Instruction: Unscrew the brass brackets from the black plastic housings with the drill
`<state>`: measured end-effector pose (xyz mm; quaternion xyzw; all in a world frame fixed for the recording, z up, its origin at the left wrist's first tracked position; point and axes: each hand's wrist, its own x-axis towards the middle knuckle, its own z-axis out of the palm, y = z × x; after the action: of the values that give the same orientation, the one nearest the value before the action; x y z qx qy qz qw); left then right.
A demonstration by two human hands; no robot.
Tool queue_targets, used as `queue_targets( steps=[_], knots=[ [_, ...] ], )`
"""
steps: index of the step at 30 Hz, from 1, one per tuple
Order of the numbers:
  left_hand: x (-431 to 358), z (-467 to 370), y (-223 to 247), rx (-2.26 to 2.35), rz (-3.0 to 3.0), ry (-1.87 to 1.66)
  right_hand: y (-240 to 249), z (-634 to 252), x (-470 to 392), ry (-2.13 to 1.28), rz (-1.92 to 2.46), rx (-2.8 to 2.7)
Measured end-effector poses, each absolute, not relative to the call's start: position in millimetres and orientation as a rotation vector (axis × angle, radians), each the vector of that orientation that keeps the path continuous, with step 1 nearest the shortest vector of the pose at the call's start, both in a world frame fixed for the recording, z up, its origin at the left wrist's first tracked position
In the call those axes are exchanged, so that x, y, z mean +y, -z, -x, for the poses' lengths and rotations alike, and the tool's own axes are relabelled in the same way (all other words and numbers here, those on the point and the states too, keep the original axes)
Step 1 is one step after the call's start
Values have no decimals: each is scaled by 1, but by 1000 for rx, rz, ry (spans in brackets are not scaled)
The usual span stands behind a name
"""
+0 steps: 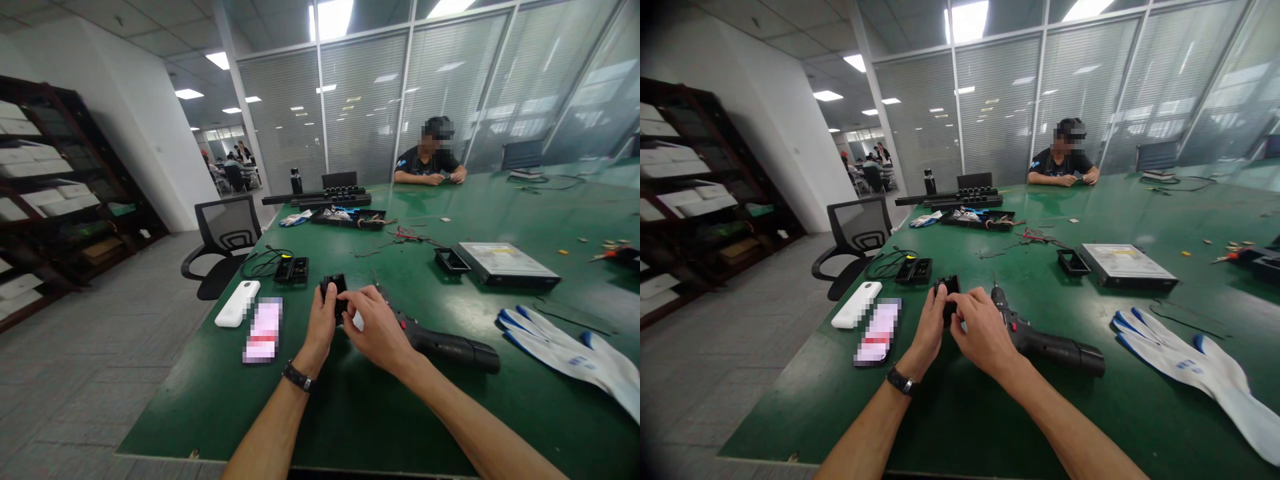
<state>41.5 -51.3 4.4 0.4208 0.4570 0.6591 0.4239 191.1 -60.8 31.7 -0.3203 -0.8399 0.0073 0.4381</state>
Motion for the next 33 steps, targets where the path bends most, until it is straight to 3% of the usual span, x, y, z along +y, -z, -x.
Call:
queue_targets(
  steps=[33],
  knots=[
    [-51,-44,-1,1177,-1166,-1612,-30,-189,-62,127,911,-2247]
  ],
)
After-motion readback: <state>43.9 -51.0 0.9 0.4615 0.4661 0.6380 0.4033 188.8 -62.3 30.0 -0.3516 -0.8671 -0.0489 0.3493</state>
